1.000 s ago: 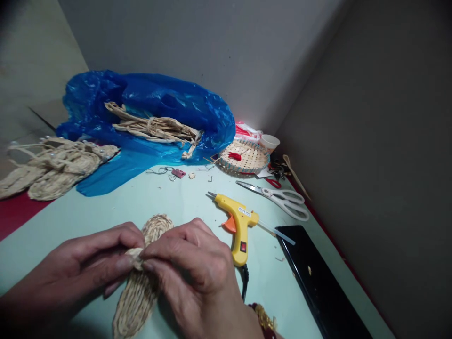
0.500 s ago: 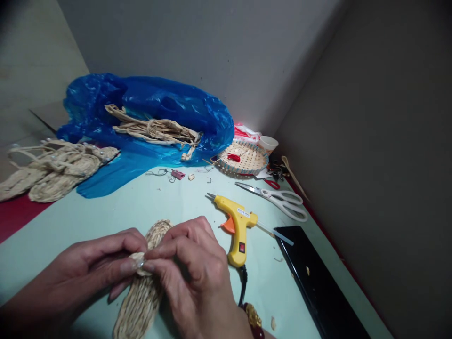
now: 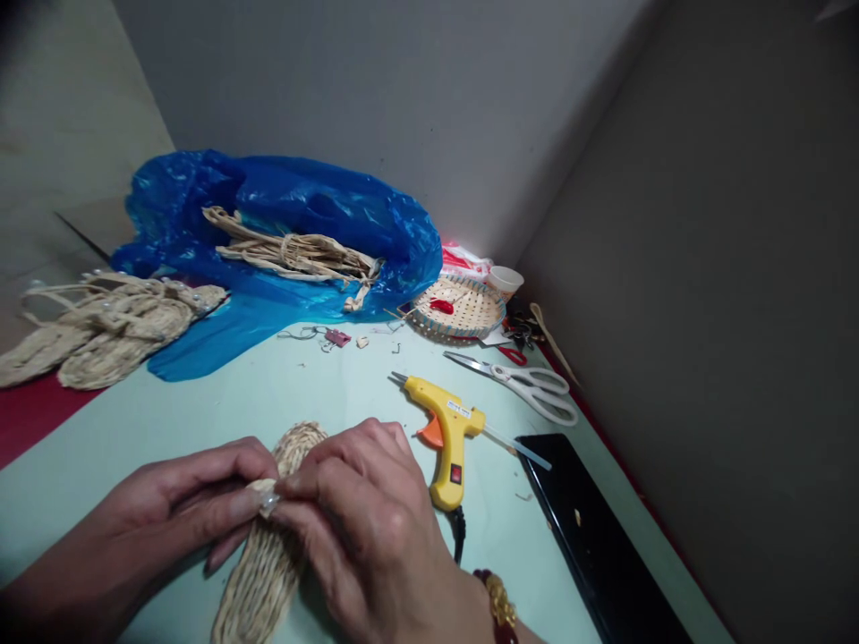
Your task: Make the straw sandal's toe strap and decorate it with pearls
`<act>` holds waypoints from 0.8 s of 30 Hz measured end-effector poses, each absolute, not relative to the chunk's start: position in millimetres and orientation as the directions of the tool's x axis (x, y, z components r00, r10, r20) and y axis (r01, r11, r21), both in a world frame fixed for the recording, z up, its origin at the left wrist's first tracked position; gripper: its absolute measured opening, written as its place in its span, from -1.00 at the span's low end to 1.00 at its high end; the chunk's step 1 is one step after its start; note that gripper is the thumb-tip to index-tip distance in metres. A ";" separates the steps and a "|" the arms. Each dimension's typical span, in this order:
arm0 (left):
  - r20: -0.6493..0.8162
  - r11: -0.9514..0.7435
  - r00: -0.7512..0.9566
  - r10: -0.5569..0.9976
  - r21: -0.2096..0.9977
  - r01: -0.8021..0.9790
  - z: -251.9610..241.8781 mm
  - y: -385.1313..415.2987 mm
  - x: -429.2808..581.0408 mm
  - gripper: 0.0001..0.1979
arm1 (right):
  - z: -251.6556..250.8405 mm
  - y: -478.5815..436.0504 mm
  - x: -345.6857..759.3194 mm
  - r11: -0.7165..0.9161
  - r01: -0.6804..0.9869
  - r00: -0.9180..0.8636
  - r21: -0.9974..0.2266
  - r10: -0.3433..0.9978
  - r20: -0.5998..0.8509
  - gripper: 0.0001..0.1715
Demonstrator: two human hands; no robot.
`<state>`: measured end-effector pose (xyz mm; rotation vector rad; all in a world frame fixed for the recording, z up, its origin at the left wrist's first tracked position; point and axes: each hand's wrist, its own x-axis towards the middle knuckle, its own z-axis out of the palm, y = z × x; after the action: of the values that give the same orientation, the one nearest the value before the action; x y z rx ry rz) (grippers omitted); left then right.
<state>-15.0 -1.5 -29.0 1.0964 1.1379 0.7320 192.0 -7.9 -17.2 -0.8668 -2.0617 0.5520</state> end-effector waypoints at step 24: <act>-0.208 0.192 0.179 0.962 0.976 0.104 -28.5 -7.9 -7.6 -0.86 | -26.1 -18.7 174.2 0.692 0.493 -0.288 -0.528 0.702 0.651 -0.83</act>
<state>-7.6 -7.9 -28.5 1.2029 1.2184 0.8806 174.2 -18.7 -26.1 -0.9245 -1.9535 0.2777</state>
